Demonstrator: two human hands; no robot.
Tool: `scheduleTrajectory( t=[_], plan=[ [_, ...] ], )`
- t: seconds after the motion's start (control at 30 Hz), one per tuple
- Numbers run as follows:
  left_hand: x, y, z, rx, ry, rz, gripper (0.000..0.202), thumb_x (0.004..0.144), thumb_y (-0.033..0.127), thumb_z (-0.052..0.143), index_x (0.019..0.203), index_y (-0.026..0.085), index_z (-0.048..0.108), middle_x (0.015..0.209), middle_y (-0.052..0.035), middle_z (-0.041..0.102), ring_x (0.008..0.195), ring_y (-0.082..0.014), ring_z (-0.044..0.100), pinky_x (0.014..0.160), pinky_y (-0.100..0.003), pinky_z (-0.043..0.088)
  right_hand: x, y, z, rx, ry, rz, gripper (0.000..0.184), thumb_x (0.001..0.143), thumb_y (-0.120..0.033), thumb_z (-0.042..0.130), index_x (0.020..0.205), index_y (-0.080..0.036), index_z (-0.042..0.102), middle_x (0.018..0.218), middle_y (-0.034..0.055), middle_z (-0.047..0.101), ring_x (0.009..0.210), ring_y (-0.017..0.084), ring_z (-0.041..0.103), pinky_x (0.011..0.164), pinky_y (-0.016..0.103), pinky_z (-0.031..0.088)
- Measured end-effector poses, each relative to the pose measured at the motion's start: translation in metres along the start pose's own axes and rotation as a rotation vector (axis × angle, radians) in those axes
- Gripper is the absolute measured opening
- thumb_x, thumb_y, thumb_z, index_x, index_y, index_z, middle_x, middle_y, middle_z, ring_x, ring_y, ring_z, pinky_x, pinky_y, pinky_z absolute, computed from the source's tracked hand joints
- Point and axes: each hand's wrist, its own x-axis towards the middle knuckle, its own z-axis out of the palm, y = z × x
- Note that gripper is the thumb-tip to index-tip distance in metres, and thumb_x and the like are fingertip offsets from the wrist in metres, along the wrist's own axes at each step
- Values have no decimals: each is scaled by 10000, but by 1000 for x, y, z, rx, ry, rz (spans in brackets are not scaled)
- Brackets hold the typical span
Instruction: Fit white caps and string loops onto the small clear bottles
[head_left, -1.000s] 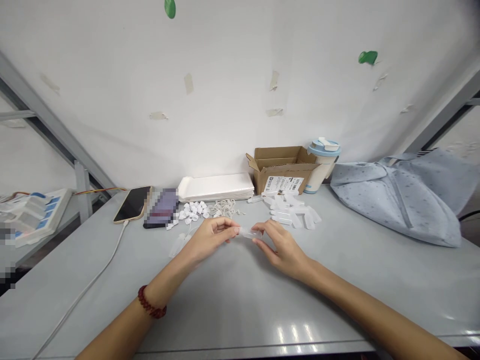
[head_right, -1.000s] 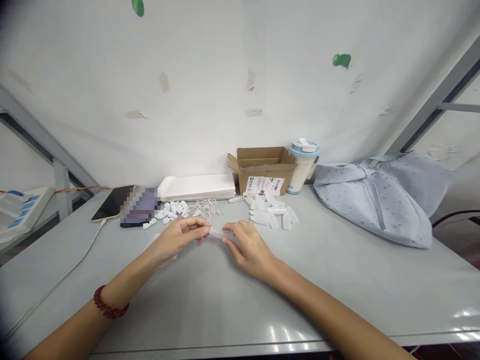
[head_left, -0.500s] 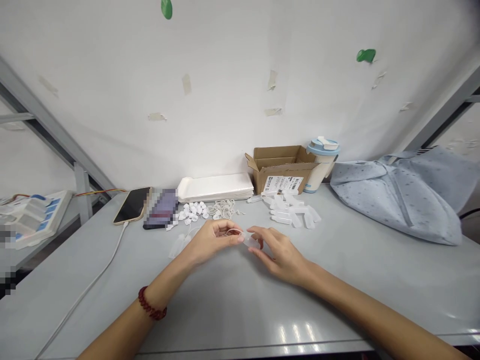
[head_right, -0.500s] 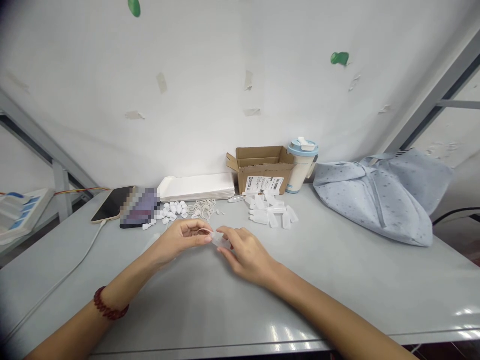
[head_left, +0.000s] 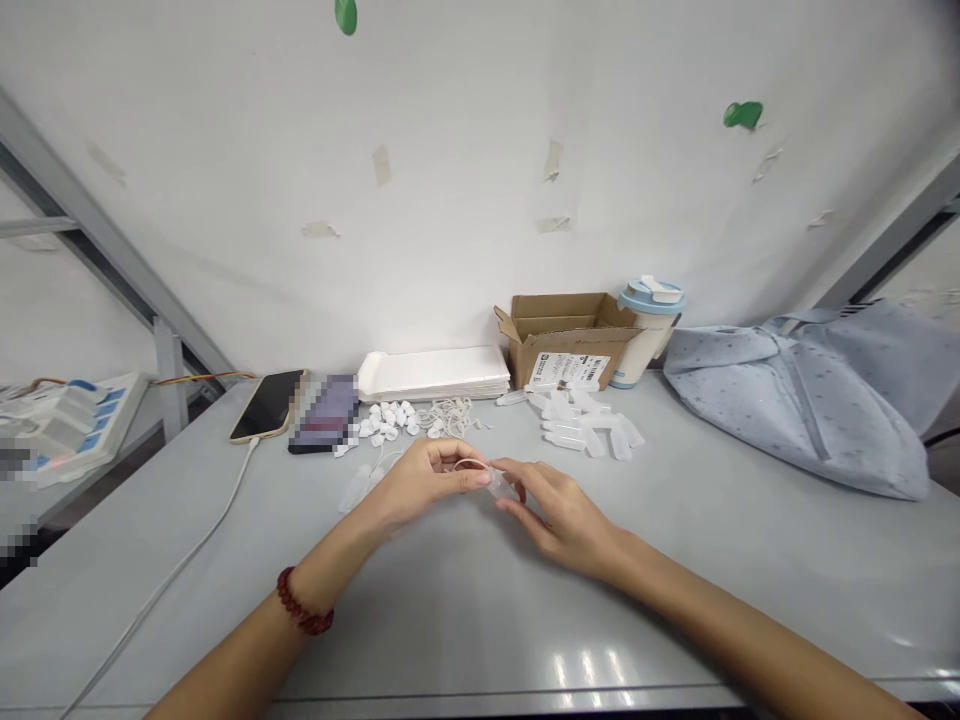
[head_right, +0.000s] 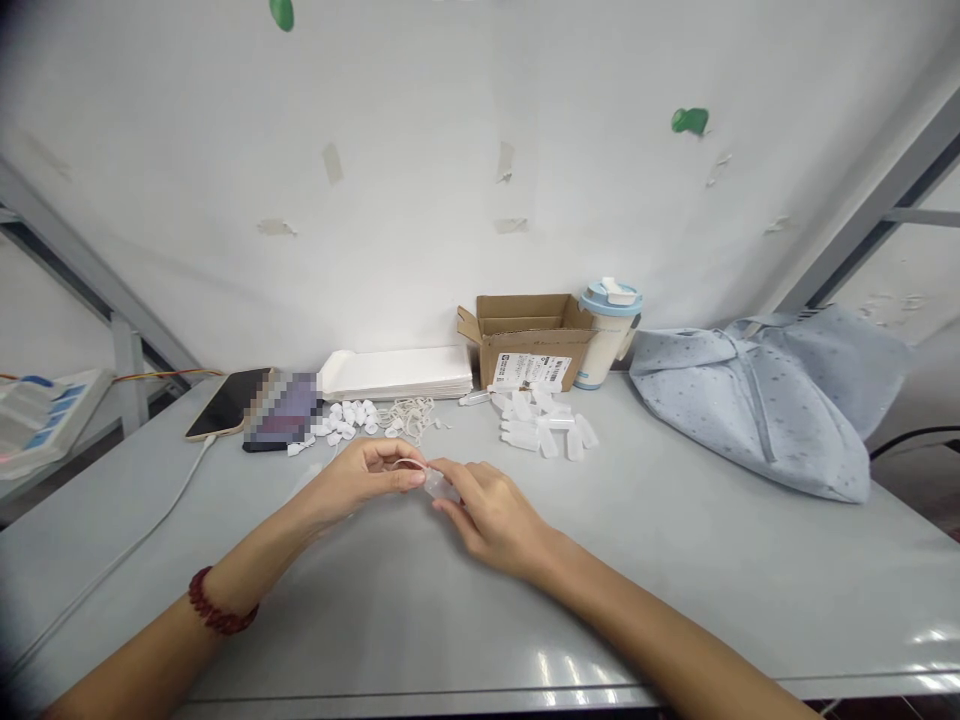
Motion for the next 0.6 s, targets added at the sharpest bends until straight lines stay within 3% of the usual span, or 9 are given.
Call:
scheduleTrajectory(
  t=[0.37,0.47,0.6],
  plan=[
    [6,-11,5,100,49,70,232,684,338,704,805,161,613,792,-18,637,776,-160,597,736,-277,459,0,0,3,121,-21,101,322,892,-247,445,1209,-191,431,794,49,611,663,163,544,627,294,457],
    [6,-11,4,70,52,82,252,655,311,726,817,157,610,783,-14,624,768,-155,592,739,-278,467,3,-4,1,305,-25,258,284,878,-275,471,1151,-197,456,743,18,606,655,148,543,618,277,445],
    [4,-11,6,62,71,116,289,658,294,723,885,153,614,813,-30,626,792,-164,597,750,-290,482,9,-5,-3,731,-54,449,263,869,-325,495,1094,-201,445,703,-6,615,697,149,575,666,294,438]
  ],
)
